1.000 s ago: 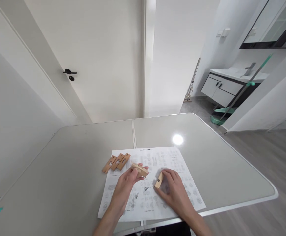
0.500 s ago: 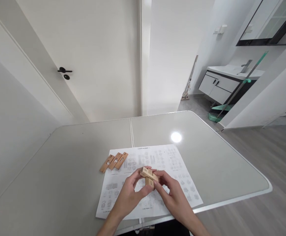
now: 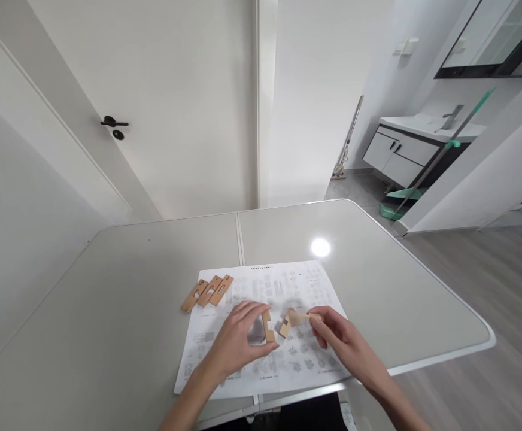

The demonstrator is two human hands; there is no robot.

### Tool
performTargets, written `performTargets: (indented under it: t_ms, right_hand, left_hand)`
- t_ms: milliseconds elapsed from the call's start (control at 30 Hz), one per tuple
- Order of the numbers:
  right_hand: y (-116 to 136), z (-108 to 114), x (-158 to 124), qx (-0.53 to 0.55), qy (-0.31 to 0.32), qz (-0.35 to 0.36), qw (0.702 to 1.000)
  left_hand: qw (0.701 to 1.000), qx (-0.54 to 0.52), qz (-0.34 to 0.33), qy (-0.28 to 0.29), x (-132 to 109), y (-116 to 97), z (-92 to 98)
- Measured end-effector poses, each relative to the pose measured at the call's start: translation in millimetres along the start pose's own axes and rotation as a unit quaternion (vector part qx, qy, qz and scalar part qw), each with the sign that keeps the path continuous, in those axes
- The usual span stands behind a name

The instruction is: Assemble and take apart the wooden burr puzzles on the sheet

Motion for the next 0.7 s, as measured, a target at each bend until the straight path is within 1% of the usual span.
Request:
performTargets:
  t_ms: [100, 167, 267, 400, 467, 567, 700]
  right_hand:
    - [-13.7, 8.5, 4.7, -0.081, 0.012, -0.006, 0.997]
    - [-19.6, 7.5, 6.8, -0.112, 0.029, -0.005, 0.993]
    - [-24.1, 2.0, 11.8, -0.139, 0.037, 0.004, 0.990]
    - [-24.9, -7.9, 24.7, -0.152, 0.038, 0.032, 0.987]
    - [-26.6, -12.0, 31.7, -0.155, 0.031, 0.032, 0.987]
    - [-28.6, -17.5, 37.9, -0.157, 0.019, 0.028, 0.987]
    - [-28.5, -25.0, 36.5, -0.139, 0.035, 0.034, 0.989]
  left_hand:
    - [0.998, 0.035, -0.036, 0.034, 10.2, 4.5, -7.3]
    - [0.997, 0.038, -0.046, 0.057, 17.0, 5.5, -11.3]
    - [0.994, 0.030, -0.060, 0.090, 26.1, 0.6, -16.0]
    - [0.988, 0.031, -0.076, 0.128, 34.5, -11.1, -21.1]
    - [0.986, 0.034, -0.079, 0.140, 36.6, -15.1, -23.8]
    - [0.985, 0.040, -0.075, 0.150, 38.4, -16.7, -28.8]
    - [0.982, 0.061, -0.084, 0.155, 40.1, -16.6, -37.4]
Point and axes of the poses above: each hand's wrist, its own x-axis towards the middle knuckle, its own z-axis out of the back of the hand, y = z × x, the point moved 6 cm from there along x, towards the middle knuckle, and after that the axes turned 8 degrees about -y, right-handed, at the moved point
